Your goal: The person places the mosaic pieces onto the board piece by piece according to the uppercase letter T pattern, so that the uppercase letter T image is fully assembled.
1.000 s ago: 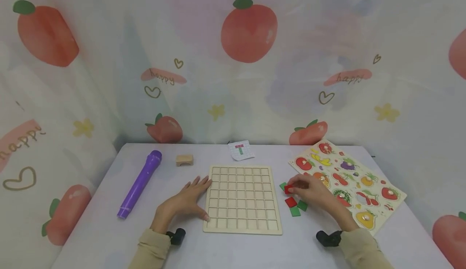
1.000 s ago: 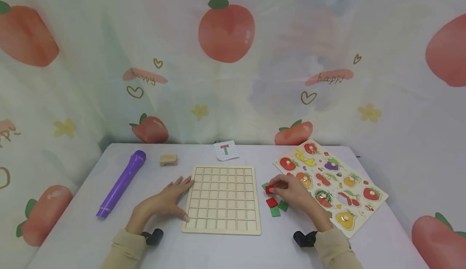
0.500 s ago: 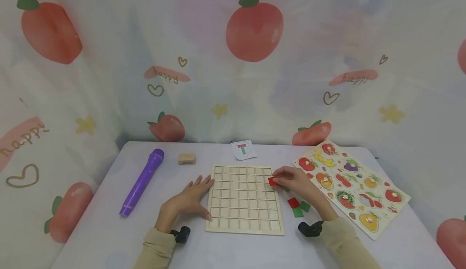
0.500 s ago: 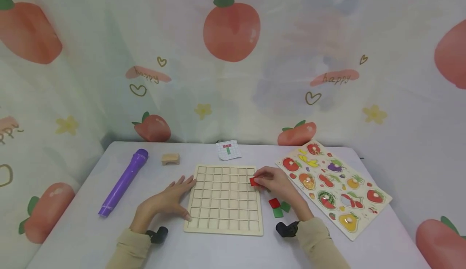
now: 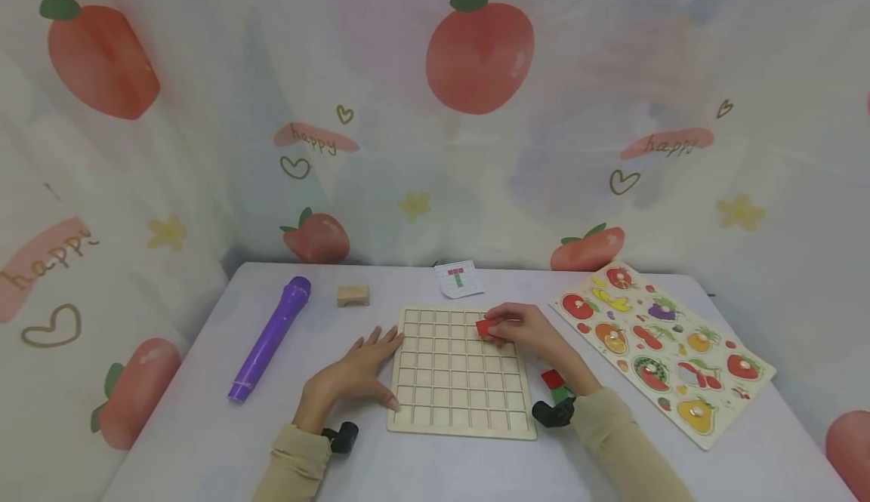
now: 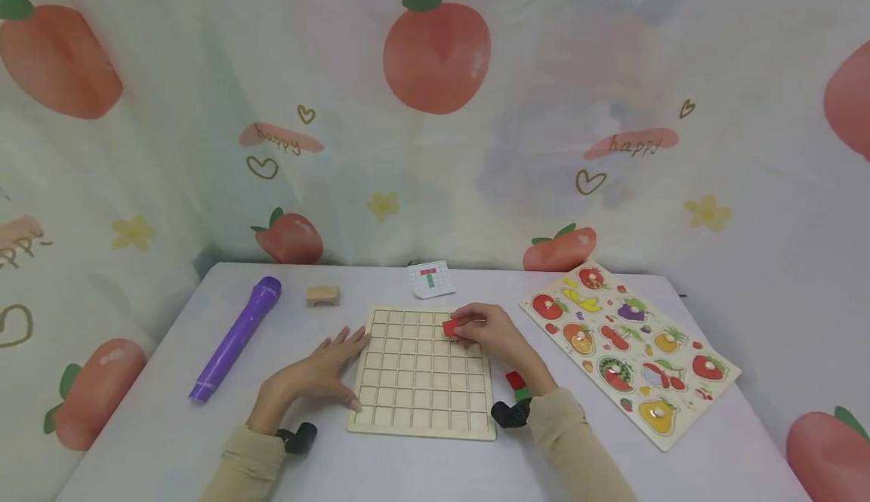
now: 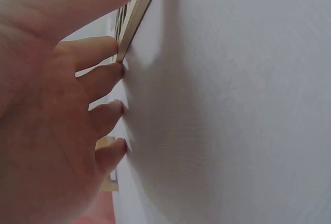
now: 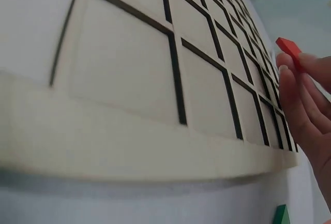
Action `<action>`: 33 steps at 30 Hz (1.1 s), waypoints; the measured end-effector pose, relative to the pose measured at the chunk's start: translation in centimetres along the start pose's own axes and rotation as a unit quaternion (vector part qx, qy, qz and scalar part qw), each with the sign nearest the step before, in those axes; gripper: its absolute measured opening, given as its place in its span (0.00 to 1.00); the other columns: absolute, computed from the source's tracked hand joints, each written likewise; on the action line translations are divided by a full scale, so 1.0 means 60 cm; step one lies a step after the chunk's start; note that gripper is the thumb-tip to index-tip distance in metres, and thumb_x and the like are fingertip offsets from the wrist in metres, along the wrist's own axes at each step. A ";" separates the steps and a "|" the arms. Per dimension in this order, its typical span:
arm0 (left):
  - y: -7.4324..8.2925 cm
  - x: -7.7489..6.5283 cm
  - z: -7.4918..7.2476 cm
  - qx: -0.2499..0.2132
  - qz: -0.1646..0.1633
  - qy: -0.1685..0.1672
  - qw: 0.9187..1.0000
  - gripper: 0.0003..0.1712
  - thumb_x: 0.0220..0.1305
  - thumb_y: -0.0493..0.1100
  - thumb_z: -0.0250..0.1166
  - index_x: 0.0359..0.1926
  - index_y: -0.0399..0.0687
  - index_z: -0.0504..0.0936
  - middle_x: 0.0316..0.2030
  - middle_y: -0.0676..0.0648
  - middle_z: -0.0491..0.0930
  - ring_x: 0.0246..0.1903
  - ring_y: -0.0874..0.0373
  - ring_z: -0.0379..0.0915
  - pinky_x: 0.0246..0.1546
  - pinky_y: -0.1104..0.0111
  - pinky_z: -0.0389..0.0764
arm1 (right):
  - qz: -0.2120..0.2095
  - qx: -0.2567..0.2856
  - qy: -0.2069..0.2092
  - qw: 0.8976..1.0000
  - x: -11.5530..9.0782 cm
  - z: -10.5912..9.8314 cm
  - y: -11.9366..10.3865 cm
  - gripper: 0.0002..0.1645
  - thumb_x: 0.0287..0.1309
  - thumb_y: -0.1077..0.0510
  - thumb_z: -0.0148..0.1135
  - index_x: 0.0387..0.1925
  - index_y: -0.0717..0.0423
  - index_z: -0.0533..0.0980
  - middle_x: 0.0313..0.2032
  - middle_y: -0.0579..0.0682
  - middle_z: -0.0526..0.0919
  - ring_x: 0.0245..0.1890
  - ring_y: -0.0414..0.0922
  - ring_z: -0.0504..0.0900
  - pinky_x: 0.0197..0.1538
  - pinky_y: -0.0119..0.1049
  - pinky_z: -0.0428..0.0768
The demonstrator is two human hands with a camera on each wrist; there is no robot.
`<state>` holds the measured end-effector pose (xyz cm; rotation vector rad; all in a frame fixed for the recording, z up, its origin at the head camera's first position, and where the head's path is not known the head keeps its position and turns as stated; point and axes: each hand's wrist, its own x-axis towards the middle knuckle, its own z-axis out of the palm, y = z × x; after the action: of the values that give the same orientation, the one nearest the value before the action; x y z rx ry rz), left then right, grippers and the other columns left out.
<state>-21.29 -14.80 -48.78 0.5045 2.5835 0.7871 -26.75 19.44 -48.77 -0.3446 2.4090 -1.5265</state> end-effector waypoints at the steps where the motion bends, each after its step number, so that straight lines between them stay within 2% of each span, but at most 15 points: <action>1: 0.000 0.000 0.000 0.000 0.000 0.000 1.000 0.69 0.41 0.51 0.86 0.81 0.45 0.56 0.82 0.44 0.48 0.82 0.42 0.33 0.82 0.45 0.38 | -0.005 -0.002 -0.004 1.000 0.003 0.004 -0.002 0.21 0.68 0.59 0.66 0.58 0.65 0.79 0.48 0.60 0.87 0.40 0.49 0.88 0.48 0.27 0.83; 8: -0.002 0.002 0.000 -0.001 -0.003 -0.002 1.000 0.69 0.42 0.51 0.86 0.81 0.45 0.56 0.82 0.45 0.47 0.82 0.43 0.32 0.82 0.45 0.37 | -0.004 -0.006 -0.015 1.000 0.022 0.029 -0.020 0.21 0.66 0.60 0.66 0.58 0.64 0.79 0.48 0.60 0.86 0.40 0.47 0.87 0.50 0.34 0.86; 14: -0.001 0.004 -0.001 0.003 -0.002 -0.003 1.000 0.69 0.42 0.51 0.85 0.81 0.46 0.56 0.82 0.45 0.47 0.82 0.43 0.32 0.82 0.45 0.38 | -0.012 -0.012 -0.016 1.000 0.040 0.049 -0.023 0.21 0.62 0.63 0.69 0.56 0.64 0.80 0.44 0.57 0.87 0.40 0.43 0.86 0.47 0.29 0.84; 18: -0.004 0.004 0.001 0.003 -0.003 -0.003 1.000 0.69 0.42 0.52 0.85 0.81 0.46 0.56 0.82 0.45 0.48 0.82 0.43 0.33 0.82 0.44 0.38 | -0.010 0.000 -0.020 1.000 0.051 0.062 -0.028 0.20 0.61 0.66 0.69 0.55 0.68 0.81 0.43 0.59 0.87 0.38 0.42 0.87 0.44 0.29 0.86; 21: -0.007 0.005 0.003 0.005 -0.004 -0.004 1.000 0.69 0.42 0.52 0.85 0.81 0.47 0.56 0.82 0.46 0.47 0.82 0.44 0.32 0.82 0.45 0.38 | -0.011 -0.019 -0.017 1.000 0.059 0.072 -0.033 0.19 0.61 0.65 0.70 0.52 0.68 0.82 0.41 0.58 0.88 0.36 0.42 0.87 0.43 0.30 0.86; 26: -0.008 0.006 0.004 0.011 -0.006 -0.005 1.000 0.69 0.42 0.53 0.85 0.81 0.48 0.55 0.83 0.47 0.47 0.83 0.44 0.32 0.82 0.45 0.38 | -0.008 -0.089 -0.003 0.996 0.066 0.084 -0.040 0.17 0.59 0.59 0.74 0.49 0.61 0.85 0.38 0.51 0.88 0.37 0.40 0.84 0.44 0.31 0.82; 33: -0.004 0.004 0.001 0.013 -0.011 -0.006 1.000 0.69 0.43 0.53 0.85 0.81 0.48 0.56 0.82 0.46 0.47 0.83 0.44 0.33 0.82 0.45 0.39 | -0.013 -0.119 -0.008 0.993 0.069 0.091 -0.046 0.14 0.58 0.57 0.75 0.46 0.58 0.86 0.36 0.47 0.88 0.37 0.41 0.82 0.45 0.34 0.81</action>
<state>-21.51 -14.83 -49.02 0.4871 2.5858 0.7424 -28.56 12.26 -48.90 -0.4369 2.5874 -1.2421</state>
